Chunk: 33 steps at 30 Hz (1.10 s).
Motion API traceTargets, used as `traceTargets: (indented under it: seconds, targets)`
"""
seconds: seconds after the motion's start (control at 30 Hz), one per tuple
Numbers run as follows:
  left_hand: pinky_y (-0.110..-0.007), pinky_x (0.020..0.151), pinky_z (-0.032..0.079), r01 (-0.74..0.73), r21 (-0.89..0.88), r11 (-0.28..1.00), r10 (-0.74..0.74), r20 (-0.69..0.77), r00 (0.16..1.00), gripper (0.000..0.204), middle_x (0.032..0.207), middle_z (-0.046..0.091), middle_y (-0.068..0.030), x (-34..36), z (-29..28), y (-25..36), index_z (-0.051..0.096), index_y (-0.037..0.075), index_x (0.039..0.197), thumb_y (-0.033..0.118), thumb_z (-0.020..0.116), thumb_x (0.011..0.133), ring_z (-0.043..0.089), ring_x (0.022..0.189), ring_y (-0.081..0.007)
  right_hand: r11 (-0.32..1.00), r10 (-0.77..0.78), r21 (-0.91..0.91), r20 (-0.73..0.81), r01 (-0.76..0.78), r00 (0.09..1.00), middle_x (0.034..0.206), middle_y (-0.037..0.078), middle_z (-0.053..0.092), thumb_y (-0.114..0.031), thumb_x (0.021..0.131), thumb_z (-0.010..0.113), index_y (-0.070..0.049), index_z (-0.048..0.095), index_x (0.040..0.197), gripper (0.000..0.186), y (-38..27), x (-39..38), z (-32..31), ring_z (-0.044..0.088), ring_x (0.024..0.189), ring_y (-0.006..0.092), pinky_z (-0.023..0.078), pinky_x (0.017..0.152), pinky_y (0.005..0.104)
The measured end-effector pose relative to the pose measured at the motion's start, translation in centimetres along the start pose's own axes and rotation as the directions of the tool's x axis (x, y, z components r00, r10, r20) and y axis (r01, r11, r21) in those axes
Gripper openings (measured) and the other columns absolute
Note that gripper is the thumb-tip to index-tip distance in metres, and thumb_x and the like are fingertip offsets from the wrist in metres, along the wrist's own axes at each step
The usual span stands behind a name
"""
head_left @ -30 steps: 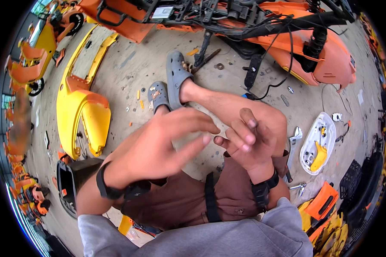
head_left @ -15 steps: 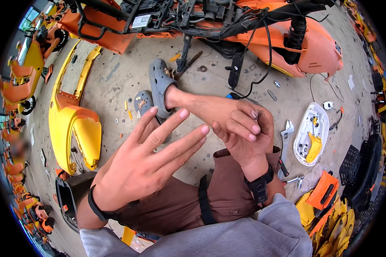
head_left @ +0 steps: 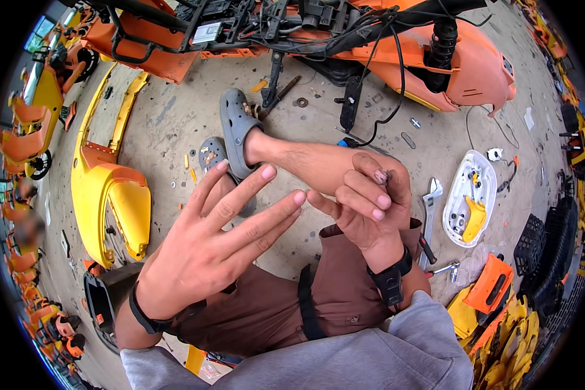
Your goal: The person sits on the floor and handles various scooter parts, including wires and a small sensor, before attempting to attach a component to the frame of an orange electric scooter.
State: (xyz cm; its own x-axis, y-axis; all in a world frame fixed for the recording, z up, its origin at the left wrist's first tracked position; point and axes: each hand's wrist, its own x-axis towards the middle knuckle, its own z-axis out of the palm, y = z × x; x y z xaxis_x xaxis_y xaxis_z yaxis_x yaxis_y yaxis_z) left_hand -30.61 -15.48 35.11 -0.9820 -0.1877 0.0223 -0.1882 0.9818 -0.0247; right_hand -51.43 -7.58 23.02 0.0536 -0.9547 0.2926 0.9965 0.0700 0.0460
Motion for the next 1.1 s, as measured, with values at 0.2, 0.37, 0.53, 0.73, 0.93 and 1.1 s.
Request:
traceTargets:
  seconds: [0.2, 0.37, 0.53, 0.73, 0.93, 1.1]
  targets:
    - [-0.055, 0.106, 0.032, 0.007, 0.06, 0.998, -0.007, -0.001, 1.0, 0.045, 0.139, 0.045, 0.0042, 0.0, -0.2, 0.0, 0.063, 0.012, 0.118, 0.021, 0.054, 0.074, 0.037, 0.133, -0.0258, 0.999, -0.016, 0.048, -0.007, 0.016, 1.0, 0.065, -0.01, 0.049, -0.031, 0.094, 0.051, -0.016, 0.047, 0.089, 0.017, 0.2, 0.0, 0.2, 0.057, 0.066, 0.0041, 0.007, 0.116, 0.0558]
    - [-0.055, 0.106, 0.032, 0.022, 0.09, 0.996, -0.02, -0.02, 1.0, 0.044, 0.138, 0.046, 0.0048, -0.1, 0.2, 0.1, 0.064, 0.013, 0.118, 0.021, 0.056, 0.075, 0.038, 0.132, -0.0248, 0.998, -0.011, 0.06, -0.007, 0.011, 1.0, 0.064, -0.01, 0.048, -0.03, 0.093, 0.052, -0.015, 0.047, 0.089, 0.016, 0.5, 0.1, 0.4, 0.058, 0.066, 0.0042, 0.003, 0.117, 0.0524]
    - [-0.054, 0.106, 0.033, 0.018, 0.08, 0.997, -0.016, -0.016, 1.0, 0.045, 0.138, 0.046, 0.0042, 0.0, -0.1, 0.1, 0.063, 0.012, 0.119, 0.02, 0.056, 0.075, 0.039, 0.132, -0.0251, 0.997, 0.031, 0.075, 0.001, -0.031, 1.0, 0.062, -0.007, 0.046, -0.027, 0.092, 0.054, -0.014, 0.048, 0.088, 0.015, 0.4, 0.1, 0.1, 0.056, 0.062, 0.0059, 0.007, 0.118, 0.0466]
    - [-0.051, 0.107, 0.032, 0.047, 0.032, 0.998, -0.047, -0.007, 0.999, 0.038, 0.133, 0.053, 0.0028, 0.6, -0.7, 0.7, 0.064, 0.012, 0.117, 0.017, 0.057, 0.08, 0.045, 0.128, -0.0267, 0.995, 0.062, 0.074, -0.001, -0.061, 0.998, 0.059, -0.005, 0.041, -0.023, 0.089, 0.058, -0.012, 0.049, 0.085, 0.015, 0.5, 0.1, -0.4, 0.051, 0.054, 0.008, 0.016, 0.118, 0.0402]
    - [-0.05, 0.107, 0.033, 0.048, -0.003, 0.999, -0.048, -0.002, 0.999, 0.04, 0.134, 0.052, 0.002, 0.7, -0.7, 0.9, 0.063, 0.011, 0.118, 0.016, 0.056, 0.08, 0.044, 0.129, -0.026, 0.997, 0.073, 0.027, -0.018, -0.073, 0.997, 0.058, -0.004, 0.038, -0.022, 0.089, 0.059, -0.012, 0.051, 0.085, 0.014, 0.4, 0.1, -0.2, 0.046, 0.051, 0.0089, 0.022, 0.116, 0.0382]
    - [-0.05, 0.107, 0.032, 0.064, -0.059, 0.996, -0.064, -0.004, 0.998, 0.041, 0.134, 0.052, 0.0009, 0.8, -0.7, 1.0, 0.063, 0.009, 0.119, 0.012, 0.056, 0.078, 0.044, 0.129, -0.0265, 0.998, 0.065, -0.017, 0.007, -0.065, 0.998, 0.057, -0.004, 0.036, -0.022, 0.089, 0.059, -0.012, 0.051, 0.084, 0.013, 0.5, 0.0, -0.5, 0.045, 0.05, 0.0094, 0.023, 0.115, 0.037]
